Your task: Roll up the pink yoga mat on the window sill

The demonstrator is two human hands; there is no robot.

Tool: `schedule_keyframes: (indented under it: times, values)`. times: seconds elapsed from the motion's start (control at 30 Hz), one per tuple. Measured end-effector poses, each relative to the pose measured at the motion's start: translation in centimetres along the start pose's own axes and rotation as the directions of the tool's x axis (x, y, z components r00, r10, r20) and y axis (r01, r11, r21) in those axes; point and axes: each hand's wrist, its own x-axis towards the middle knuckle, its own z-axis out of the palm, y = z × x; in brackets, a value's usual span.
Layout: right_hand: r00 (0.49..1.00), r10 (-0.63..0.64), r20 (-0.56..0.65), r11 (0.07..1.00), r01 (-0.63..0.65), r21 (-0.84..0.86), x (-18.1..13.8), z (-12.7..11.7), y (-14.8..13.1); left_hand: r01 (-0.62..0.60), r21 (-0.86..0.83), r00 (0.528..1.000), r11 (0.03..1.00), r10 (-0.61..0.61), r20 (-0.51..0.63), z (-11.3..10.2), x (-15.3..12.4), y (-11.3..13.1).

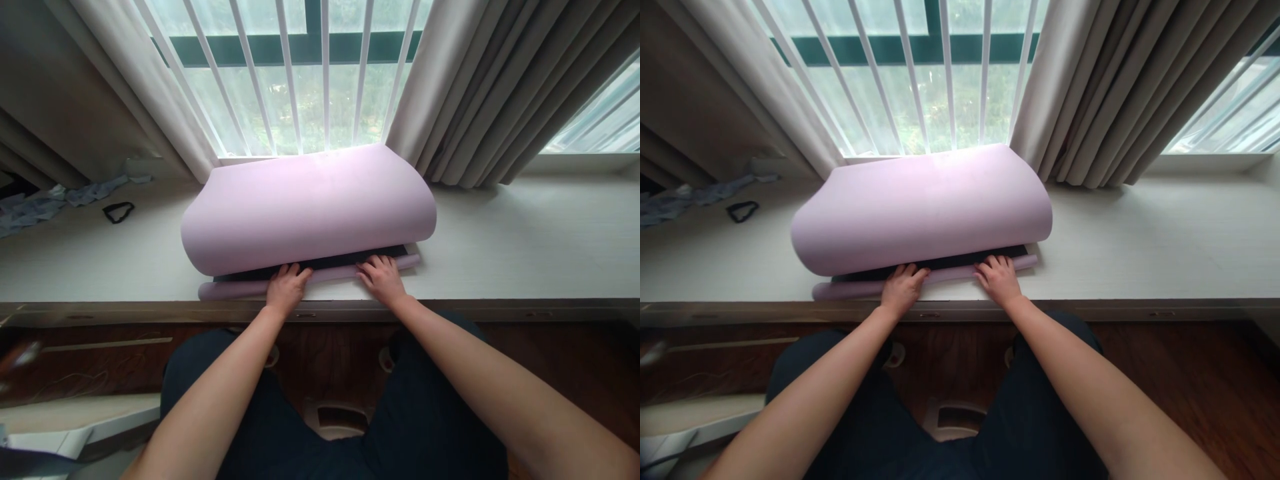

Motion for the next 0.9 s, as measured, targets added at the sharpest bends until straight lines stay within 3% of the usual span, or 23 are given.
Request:
schedule_keyframes:
  times: [0.43, 0.67, 0.9]
  values:
    - [0.999, 0.035, 0.0, 0.995, -0.035, 0.098, 0.9, 0.8, 0.7, -0.075, -0.062, 0.992, 0.995, 0.067, -0.11, 0.4, 0.8, -1.1]
    - [0.996, 0.052, 0.069, 0.996, -0.056, 0.063, 1.9, 0.4, 0.6, -0.2, -0.083, 0.977, 0.976, 0.192, -0.097, 0.3, 1.3, -2.2]
    - [0.997, 0.061, 0.044, 0.997, -0.063, 0.049, 2.3, 0.7, 0.7, -0.15, -0.091, 0.987, 0.984, 0.145, -0.066, 0.0, 1.8, -1.3]
